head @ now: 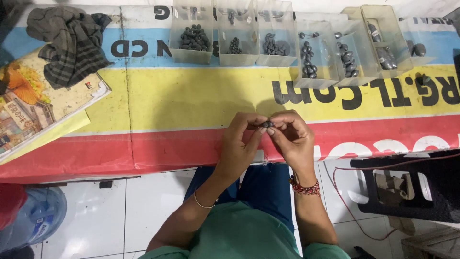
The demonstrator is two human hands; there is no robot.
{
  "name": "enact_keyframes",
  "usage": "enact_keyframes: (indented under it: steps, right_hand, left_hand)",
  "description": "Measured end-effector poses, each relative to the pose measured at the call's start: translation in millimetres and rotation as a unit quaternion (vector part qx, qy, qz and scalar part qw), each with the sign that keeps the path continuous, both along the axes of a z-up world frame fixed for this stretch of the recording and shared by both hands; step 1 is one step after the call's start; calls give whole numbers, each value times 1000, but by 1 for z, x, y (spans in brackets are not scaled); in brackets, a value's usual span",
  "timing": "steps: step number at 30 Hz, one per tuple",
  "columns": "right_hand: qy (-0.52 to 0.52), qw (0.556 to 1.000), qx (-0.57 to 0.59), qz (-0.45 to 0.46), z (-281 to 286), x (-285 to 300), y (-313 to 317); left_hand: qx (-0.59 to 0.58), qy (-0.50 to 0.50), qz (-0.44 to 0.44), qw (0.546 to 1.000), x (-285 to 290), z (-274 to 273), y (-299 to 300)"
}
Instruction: Sorting various sizes of lead fishing weights into a multi-compartment plastic storage bin.
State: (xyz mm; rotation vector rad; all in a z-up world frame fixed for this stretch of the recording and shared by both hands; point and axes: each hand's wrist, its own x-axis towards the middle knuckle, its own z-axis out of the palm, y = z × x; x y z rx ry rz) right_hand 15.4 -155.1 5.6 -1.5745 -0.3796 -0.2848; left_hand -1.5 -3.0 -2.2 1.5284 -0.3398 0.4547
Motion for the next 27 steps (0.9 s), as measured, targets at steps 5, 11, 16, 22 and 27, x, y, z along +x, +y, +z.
enact_keyframes:
  steps: [5, 11, 16, 22, 27]
  right_hand:
    - [3, 999, 35, 12, -9, 1, -4]
    - [-11, 999, 47, 6, -3, -2, 0]
    - [-24, 999, 48, 3, -5, -2, 0]
    - [-29, 998, 52, 14, -10, -1, -3]
    - [-23, 998, 49, 16, -12, 0, -5]
  left_hand:
    - [15, -1, -5, 1000, 1, -3, 0]
    - [17, 5, -10, 1000, 0, -1, 1]
    - [24, 6, -10, 1000, 0, -2, 0]
    - [35, 10, -9, 999, 0, -4, -1]
    - [53, -1, 3, 999, 1, -4, -2]
